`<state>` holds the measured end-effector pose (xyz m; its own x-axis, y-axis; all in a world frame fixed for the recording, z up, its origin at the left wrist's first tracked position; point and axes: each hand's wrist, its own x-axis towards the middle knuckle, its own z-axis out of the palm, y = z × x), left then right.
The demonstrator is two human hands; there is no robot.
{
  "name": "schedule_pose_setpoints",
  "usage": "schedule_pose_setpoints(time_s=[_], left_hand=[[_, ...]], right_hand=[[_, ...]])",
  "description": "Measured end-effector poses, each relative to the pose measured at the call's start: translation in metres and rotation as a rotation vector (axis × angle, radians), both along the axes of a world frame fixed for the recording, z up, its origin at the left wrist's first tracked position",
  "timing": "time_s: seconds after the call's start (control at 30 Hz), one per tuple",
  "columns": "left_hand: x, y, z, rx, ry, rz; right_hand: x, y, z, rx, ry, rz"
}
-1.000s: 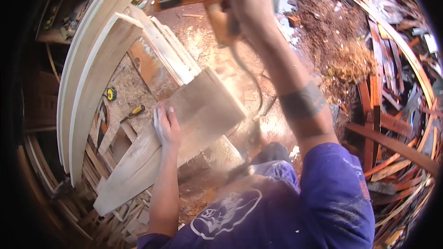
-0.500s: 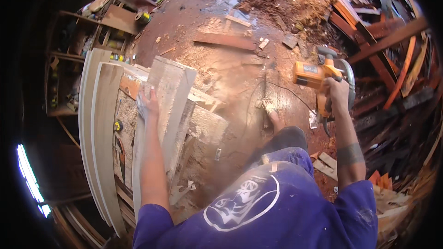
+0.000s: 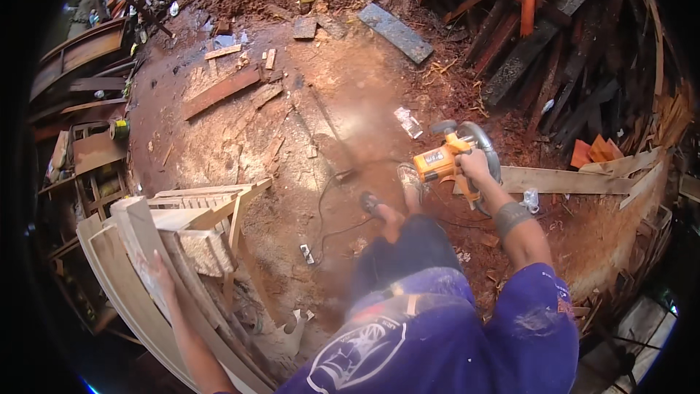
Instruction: The person uses a circular saw and a hand saw to cut wooden planks, then handles and moves several pieces of wood on a workbench.
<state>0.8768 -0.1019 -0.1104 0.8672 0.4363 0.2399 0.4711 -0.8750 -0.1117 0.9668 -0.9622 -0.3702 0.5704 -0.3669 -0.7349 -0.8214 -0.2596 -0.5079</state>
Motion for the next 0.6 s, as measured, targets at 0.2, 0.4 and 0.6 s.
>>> schedule_pose_setpoints(time_s=[0.2,0.4,0.6], left_hand=[[0.019,-0.012,0.024,-0.099,0.069,0.004],[0.020,-0.017,0.022,-0.082,0.145,0.096],[0.013,0.003,0.026,-0.083,0.209,0.078]], right_hand=[[0.012,-0.051,-0.144,-0.175,0.061,0.296],[0.070,-0.053,-0.212,-0.296,-0.057,0.440],[0.086,-0.052,-0.259,-0.321,-0.288,0.560]])
